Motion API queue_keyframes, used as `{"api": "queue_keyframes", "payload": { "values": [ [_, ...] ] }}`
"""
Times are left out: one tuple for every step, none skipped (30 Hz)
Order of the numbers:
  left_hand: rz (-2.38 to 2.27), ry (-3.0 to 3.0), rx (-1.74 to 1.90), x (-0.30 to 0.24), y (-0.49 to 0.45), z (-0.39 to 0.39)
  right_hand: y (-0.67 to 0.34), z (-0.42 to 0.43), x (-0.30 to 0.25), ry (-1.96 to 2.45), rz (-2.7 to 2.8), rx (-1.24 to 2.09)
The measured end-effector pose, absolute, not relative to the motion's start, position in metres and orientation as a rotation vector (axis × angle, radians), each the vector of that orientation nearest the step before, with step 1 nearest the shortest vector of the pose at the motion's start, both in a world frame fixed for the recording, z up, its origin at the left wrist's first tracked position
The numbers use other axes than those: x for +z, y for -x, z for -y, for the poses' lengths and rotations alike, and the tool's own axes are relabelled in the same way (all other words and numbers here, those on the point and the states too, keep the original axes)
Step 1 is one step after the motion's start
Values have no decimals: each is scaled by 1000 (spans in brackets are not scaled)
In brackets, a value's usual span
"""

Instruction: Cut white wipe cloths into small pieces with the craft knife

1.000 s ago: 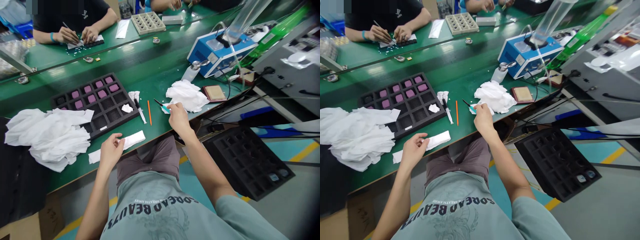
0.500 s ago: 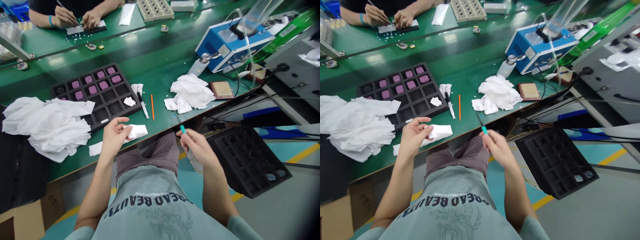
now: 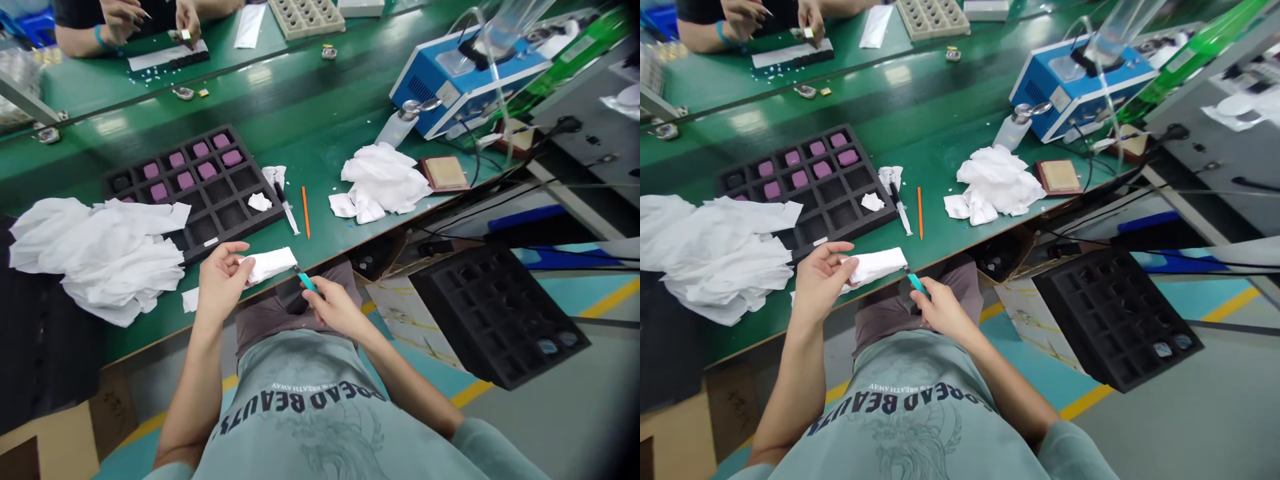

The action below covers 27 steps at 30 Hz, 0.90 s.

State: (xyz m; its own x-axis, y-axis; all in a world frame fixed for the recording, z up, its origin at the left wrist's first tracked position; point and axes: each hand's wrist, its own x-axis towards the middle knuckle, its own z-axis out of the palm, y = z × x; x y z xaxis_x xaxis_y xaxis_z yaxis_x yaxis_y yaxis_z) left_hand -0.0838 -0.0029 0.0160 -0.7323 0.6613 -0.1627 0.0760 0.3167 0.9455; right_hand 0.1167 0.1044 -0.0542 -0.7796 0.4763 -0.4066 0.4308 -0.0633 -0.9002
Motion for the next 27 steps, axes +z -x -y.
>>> {"api": "queue_keyframes", "payload": {
  "values": [
    [-2141,-693,1323,13,86,8,-117,-104,-55,1046,2114,2013],
    [-2250,-757,1177,11,87,13,-118,-104,-56,1059,2107,2007],
    [-2371,-837,1006,10,88,17,-118,-103,-56,1064,2106,1998],
    [-2491,-926,834,9,88,19,-118,-102,-56,1062,2112,1983],
    [-2605,-1017,695,9,87,20,-118,-101,-55,1056,2126,1961],
    [-2704,-1112,617,9,85,19,-117,-101,-55,1048,2144,1930],
    [-2772,-1217,609,9,82,16,-116,-100,-55,1040,2162,1894],
    [-2788,-1339,644,7,79,11,-116,-100,-54,1034,2178,1858],
    [-2745,-1470,689,4,75,6,-115,-100,-54,1027,2195,1821],
    [-2660,-1591,713,-1,71,0,-115,-101,-54,1019,2212,1780],
    [-2562,-1685,704,-6,69,-6,-115,-101,-54,1015,2225,1735],
    [-2477,-1741,668,-13,67,-11,-115,-102,-54,1016,2234,1688],
    [-2426,-1759,628,-19,65,-15,-115,-102,-54,1021,2239,1645],
    [-2410,-1753,598,-24,65,-17,-116,-103,-55,1030,2241,1607],
    [-2414,-1734,585,-28,66,-18,-116,-103,-56,1044,2240,1577],
    [-2417,-1712,586,-31,68,-18,-116,-103,-57,1058,2243,1556],
    [-2412,-1689,605,-31,69,-18,-116,-103,-57,1068,2253,1536],
    [-2387,-1665,632,-30,72,-17,-116,-104,-56,1072,2273,1515],
    [-2345,-1636,666,-28,75,-16,-115,-104,-55,1071,2300,1489],
    [-2295,-1594,708,-24,78,-16,-114,-105,-51,1068,2331,1463],
    [-2262,-1533,760,-20,82,-17,-112,-106,-46,1062,2367,1435],
    [-2257,-1451,828,-15,86,-20,-111,-108,-40,1053,2407,1405],
    [-2271,-1360,912,-10,91,-23,-109,-110,-33,1039,2449,1374],
    [-2279,-1272,1010,-5,97,-27,-108,-112,-24,1020,2492,1341],
    [-2257,-1202,1113,1,103,-32,-107,-114,-16,997,2531,1308],
    [-2186,-1163,1200,6,109,-37,-106,-116,-7,970,2565,1281],
    [-2064,-1156,1253,12,114,-42,-106,-117,1,941,2591,1259]
  ]
}}
